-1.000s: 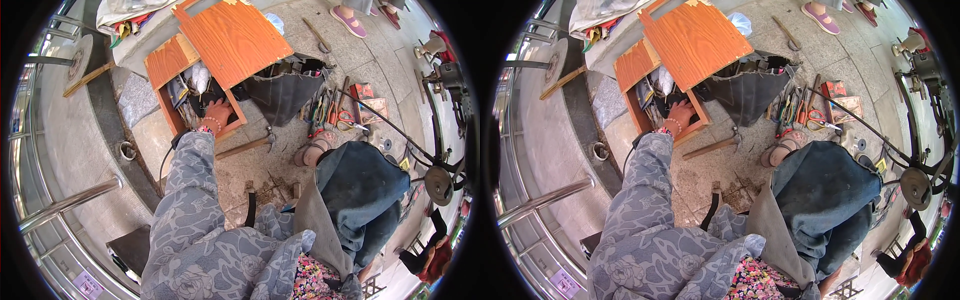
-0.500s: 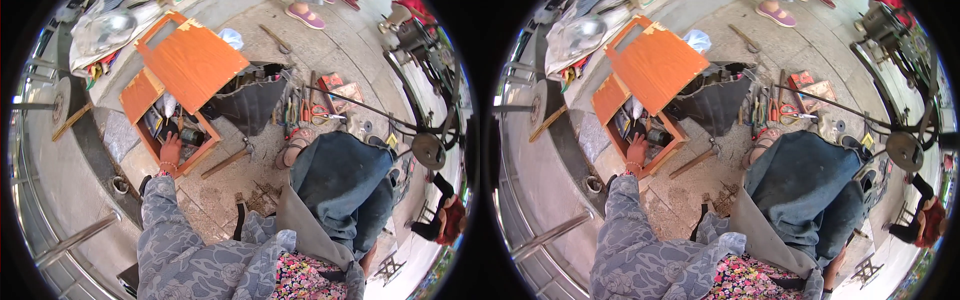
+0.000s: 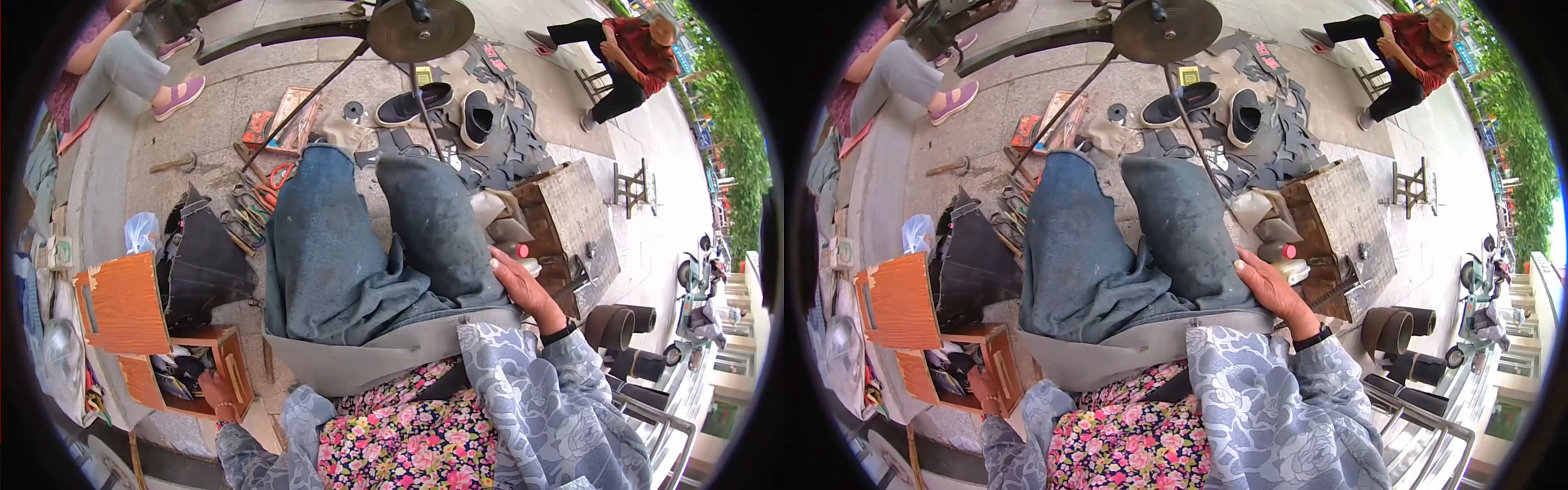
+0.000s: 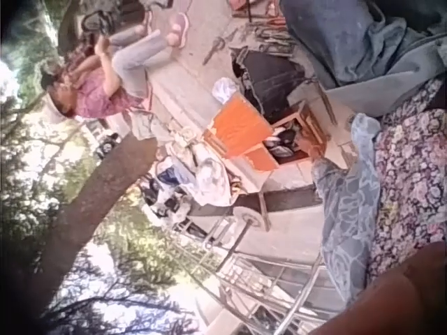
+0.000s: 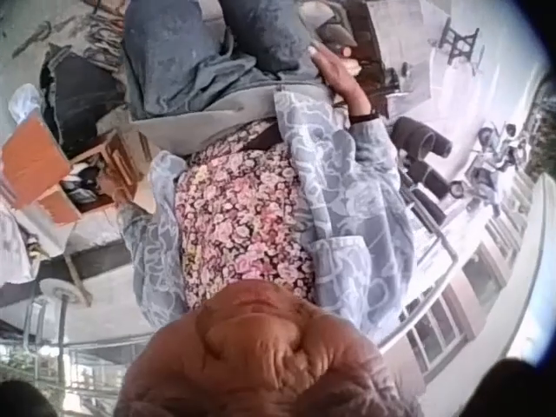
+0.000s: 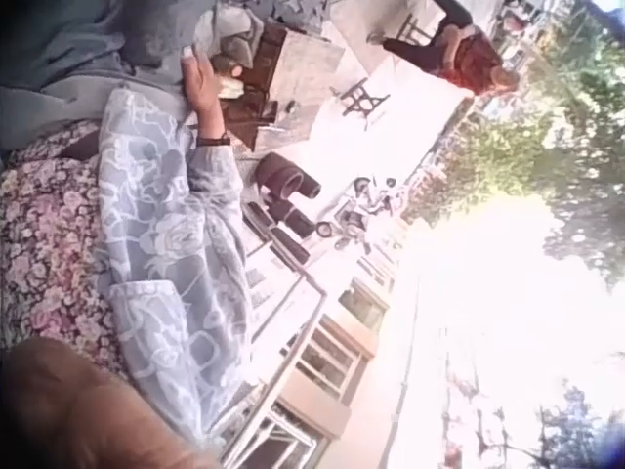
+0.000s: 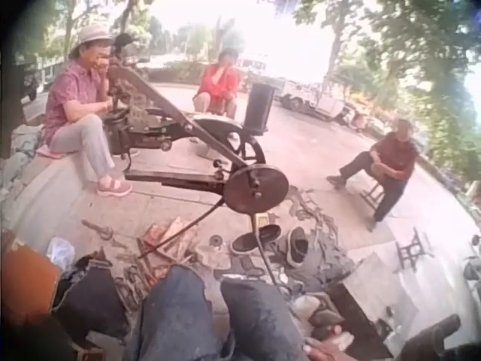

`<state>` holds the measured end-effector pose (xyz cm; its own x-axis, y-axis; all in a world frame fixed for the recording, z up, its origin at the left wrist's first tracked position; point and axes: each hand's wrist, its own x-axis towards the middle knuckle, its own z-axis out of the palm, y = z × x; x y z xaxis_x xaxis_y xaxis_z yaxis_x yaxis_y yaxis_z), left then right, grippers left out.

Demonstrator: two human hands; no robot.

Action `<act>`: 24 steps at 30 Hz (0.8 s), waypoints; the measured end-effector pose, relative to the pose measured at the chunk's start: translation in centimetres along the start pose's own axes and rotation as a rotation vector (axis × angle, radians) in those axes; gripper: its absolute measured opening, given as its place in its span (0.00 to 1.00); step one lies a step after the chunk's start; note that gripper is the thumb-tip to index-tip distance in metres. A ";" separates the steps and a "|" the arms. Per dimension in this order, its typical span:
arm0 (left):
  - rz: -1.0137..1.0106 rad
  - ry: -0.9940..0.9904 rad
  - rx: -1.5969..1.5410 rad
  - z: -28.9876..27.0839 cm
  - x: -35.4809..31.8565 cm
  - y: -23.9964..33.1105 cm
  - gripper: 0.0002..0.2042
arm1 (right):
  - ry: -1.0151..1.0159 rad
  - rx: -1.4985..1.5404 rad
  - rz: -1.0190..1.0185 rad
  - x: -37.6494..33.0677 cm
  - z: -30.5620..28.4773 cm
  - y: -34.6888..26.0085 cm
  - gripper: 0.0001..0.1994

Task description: Manually repairing or preparing footwear components using a manual sewing/cobbling machine and hand tools outdoors.

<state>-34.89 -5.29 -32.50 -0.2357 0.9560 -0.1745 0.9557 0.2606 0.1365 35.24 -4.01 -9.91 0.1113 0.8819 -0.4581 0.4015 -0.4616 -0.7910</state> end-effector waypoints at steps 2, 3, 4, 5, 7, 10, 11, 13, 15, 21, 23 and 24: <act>-0.053 0.120 -0.152 3.9 -1.4 -0.9 0.18 | -0.062 -0.030 0.073 -0.5 -0.5 1.4 0.28; -0.086 0.108 -0.234 5.0 -1.8 -0.3 0.20 | -0.110 0.018 0.061 -0.7 -0.8 1.3 0.30; -0.039 0.101 -0.240 5.0 -1.1 2.1 0.20 | -0.117 0.037 0.041 -1.1 -1.1 2.7 0.30; -0.049 0.026 -0.082 3.9 -1.0 5.3 0.20 | -0.114 0.062 0.030 -1.6 -1.1 4.6 0.30; -0.074 -0.025 0.099 2.0 -2.1 7.3 0.19 | -0.147 0.110 0.005 -0.9 -0.7 6.5 0.31; -0.031 -0.146 -0.268 1.5 -2.6 7.5 0.17 | -0.203 0.179 -0.038 -0.1 -0.3 8.5 0.31; 0.025 -0.166 -0.298 2.0 -2.7 7.5 0.16 | -0.240 0.199 -0.080 0.5 0.0 8.7 0.31; 0.071 -0.171 -0.345 3.0 -3.5 6.3 0.15 | -0.326 0.226 -0.103 0.7 0.0 6.5 0.31; 0.071 -0.138 -0.386 5.1 -2.9 6.3 0.14 | -0.238 0.218 0.004 0.7 -0.1 7.8 0.32; -0.031 -0.333 -0.479 2.6 -3.6 16.6 0.18 | -0.082 0.232 -0.055 -1.0 -1.0 12.4 0.26; -0.003 -0.200 -0.347 1.8 -5.1 15.8 0.14 | 0.034 -0.305 -0.082 -4.6 -0.4 6.3 0.26; -0.055 -0.169 -0.360 0.8 -5.2 15.7 0.14 | -0.057 0.048 0.018 -2.9 -1.3 8.8 0.24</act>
<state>-18.55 -6.24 -30.27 -0.2236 0.9117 -0.3447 0.8129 0.3696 0.4501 39.58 -10.50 -15.01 0.0658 0.8673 -0.4934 0.3559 -0.4823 -0.8004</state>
